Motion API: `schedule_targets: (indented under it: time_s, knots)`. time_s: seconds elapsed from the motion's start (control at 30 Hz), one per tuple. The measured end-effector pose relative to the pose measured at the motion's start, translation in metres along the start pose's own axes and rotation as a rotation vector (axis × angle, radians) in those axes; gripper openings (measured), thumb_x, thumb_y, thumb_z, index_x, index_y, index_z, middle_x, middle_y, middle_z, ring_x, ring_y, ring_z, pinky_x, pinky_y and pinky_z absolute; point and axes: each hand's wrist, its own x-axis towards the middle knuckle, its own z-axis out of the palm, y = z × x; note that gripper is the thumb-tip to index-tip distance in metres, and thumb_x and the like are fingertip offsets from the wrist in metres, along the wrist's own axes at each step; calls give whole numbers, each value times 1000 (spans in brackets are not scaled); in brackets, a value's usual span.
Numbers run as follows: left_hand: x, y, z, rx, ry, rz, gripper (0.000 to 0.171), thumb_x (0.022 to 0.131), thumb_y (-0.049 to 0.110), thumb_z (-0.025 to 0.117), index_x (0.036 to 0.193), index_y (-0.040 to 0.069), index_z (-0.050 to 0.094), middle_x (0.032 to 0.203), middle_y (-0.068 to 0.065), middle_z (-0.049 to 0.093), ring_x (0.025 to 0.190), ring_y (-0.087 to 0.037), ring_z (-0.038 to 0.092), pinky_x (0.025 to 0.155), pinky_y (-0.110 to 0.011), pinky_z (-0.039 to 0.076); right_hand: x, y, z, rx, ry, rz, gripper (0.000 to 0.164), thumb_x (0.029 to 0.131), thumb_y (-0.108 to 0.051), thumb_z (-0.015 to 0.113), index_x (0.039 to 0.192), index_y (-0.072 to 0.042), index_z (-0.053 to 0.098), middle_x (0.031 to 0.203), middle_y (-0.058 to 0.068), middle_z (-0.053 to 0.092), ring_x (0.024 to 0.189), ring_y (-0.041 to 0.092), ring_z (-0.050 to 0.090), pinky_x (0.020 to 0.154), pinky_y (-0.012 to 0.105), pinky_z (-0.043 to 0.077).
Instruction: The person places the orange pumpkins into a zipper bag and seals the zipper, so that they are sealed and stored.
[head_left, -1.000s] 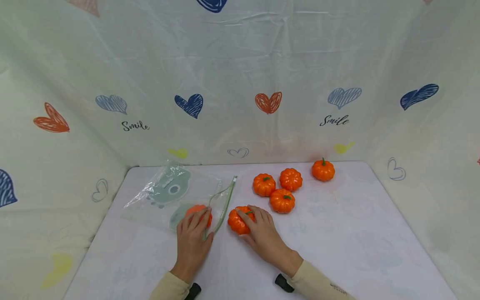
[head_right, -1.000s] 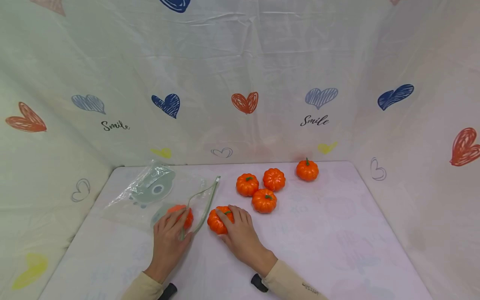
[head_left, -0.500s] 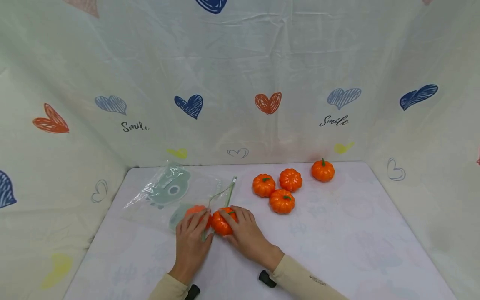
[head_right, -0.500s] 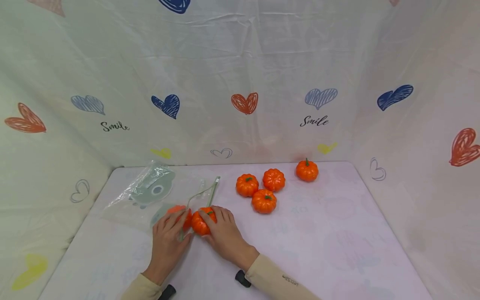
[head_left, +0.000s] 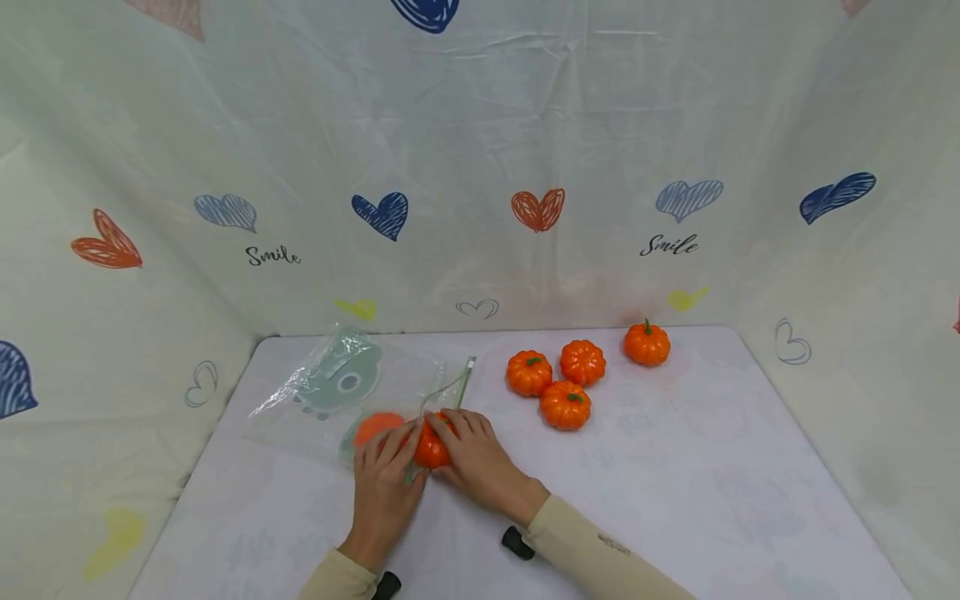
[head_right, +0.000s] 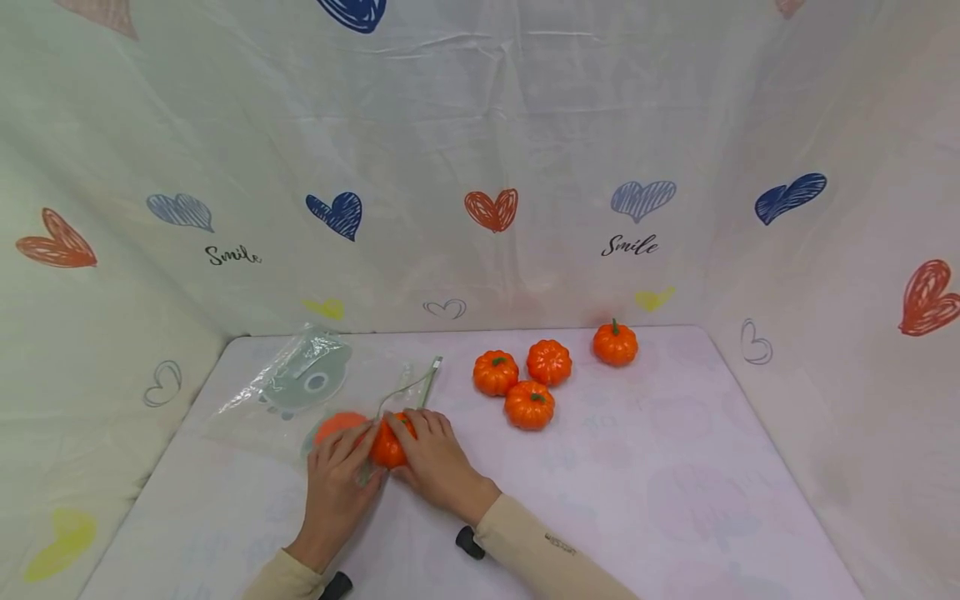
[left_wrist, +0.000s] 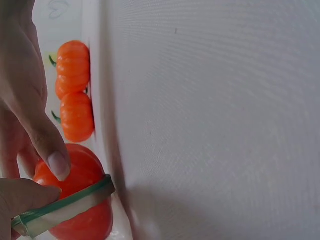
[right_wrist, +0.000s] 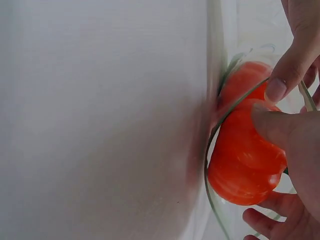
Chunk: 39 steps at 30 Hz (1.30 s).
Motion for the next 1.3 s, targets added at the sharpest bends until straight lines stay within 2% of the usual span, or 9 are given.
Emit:
schedule_targets:
  time_s: [0.27,0.43,0.57,0.7,0.8,1.0,1.2,1.3]
  knots:
    - [0,-1,1,-34,38,46,82,49,-6,102,126,-2,74,126,-14,71,110,-38,57,92,-50,38,12,1,4,-33,15,-35,80,95,-35,81,155,-1,41,148,15,58,136,31,54,118,46,41]
    - [0,-1,2,-34,44,43,80,49,-7,102,125,-2,75,126,-14,71,110,-38,57,91,-50,39,15,1,5,-26,21,-44,79,92,-32,83,152,2,43,148,16,58,137,32,54,118,46,41]
    - [-1,-1,3,-34,30,29,80,50,-6,102,125,-2,75,127,-15,71,111,-39,57,93,-51,40,12,3,4,10,48,-23,80,92,-34,84,152,2,45,149,17,57,139,33,54,117,47,43]
    - [-1,-1,2,-29,24,17,81,50,-5,103,126,-2,74,127,-14,71,113,-39,57,93,-51,40,4,7,5,39,68,35,82,91,-37,84,153,2,46,148,16,57,138,32,53,117,48,42]
    - [-1,-1,2,-28,21,11,82,50,-4,104,126,-2,74,127,-14,71,113,-39,57,93,-52,40,-2,10,6,40,66,76,78,92,-38,83,151,0,49,147,15,57,138,32,52,117,50,41]
    - [0,1,0,-16,13,4,83,51,-1,104,128,-1,74,127,-13,71,114,-38,57,93,-51,40,-4,12,8,47,65,121,56,95,-39,79,137,-6,62,139,13,62,133,31,54,114,51,41]
    - [0,4,-1,2,7,6,82,51,-3,103,127,0,74,127,-12,71,113,-37,57,90,-51,41,6,6,15,61,68,151,53,94,-38,80,134,-8,65,133,11,63,127,31,56,113,51,42]
    - [0,4,-1,0,8,7,82,51,-5,102,127,0,74,128,-12,71,114,-38,58,91,-52,42,12,2,17,47,66,140,50,95,-37,80,135,-10,66,132,10,64,126,30,57,113,49,42]
